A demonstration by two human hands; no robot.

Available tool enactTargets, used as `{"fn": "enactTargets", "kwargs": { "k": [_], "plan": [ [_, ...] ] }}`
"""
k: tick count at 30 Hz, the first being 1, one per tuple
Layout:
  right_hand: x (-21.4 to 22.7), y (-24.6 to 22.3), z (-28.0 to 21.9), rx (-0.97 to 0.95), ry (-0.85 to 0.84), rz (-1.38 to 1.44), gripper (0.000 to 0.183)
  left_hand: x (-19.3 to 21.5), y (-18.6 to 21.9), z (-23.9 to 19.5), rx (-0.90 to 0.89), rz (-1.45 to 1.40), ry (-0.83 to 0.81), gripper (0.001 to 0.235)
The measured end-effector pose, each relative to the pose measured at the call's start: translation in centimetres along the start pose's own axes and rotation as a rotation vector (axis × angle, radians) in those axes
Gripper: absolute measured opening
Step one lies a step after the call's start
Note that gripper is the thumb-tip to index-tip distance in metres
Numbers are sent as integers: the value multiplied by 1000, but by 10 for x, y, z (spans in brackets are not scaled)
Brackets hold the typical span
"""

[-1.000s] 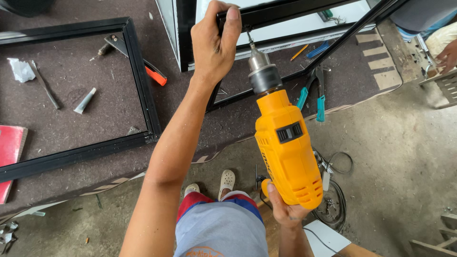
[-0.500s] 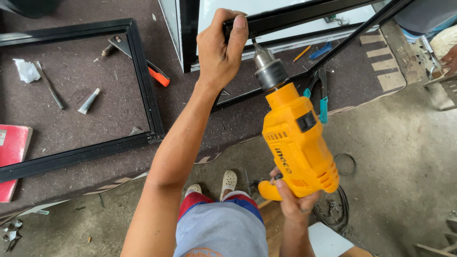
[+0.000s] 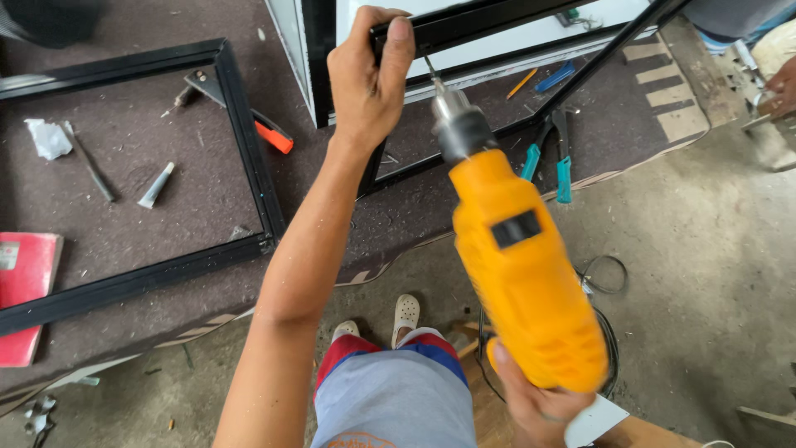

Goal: The person uses a drill to bore into a black metal frame, then uses a riveter to fasten parts together, and subsequently picks a screw from a toolbox to drive it into the frame with a screwdriver.

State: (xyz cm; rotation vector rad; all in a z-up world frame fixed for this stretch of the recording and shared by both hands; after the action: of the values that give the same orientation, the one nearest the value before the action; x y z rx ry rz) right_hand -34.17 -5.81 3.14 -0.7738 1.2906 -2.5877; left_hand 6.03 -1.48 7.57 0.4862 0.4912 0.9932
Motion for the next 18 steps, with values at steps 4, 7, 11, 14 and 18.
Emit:
{"fn": "enactTargets", "kwargs": {
  "k": [4,7,11,14,18],
  "plan": [
    [40,41,-2,-337,9,253,60,2,4,3,31,10,-27,24],
    [59,80,10,-153,66,515,74,0,15,2,88,28,-71,28],
    [83,190,11,-293,175,772,74,2,18,5,244,-19,-144,30],
    [94,282,27,-414,280,852,70,22,1,-8,372,17,-223,43],
    [96,399,84,-453,287,929,64,38,1,-25,256,117,-108,40]
  ]
}}
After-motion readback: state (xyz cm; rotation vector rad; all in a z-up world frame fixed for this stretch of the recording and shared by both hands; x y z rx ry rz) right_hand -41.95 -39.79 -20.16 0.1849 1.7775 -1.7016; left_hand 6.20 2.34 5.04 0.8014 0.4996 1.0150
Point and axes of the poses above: each hand's wrist, its own z-axis towards the middle knuckle, its own x-axis out of the back of the hand, y = z × x, the point moved 10 cm from there along z, towards the middle knuckle, and after that the axes turned 6 degrees about -z, right-handed, at the moved point
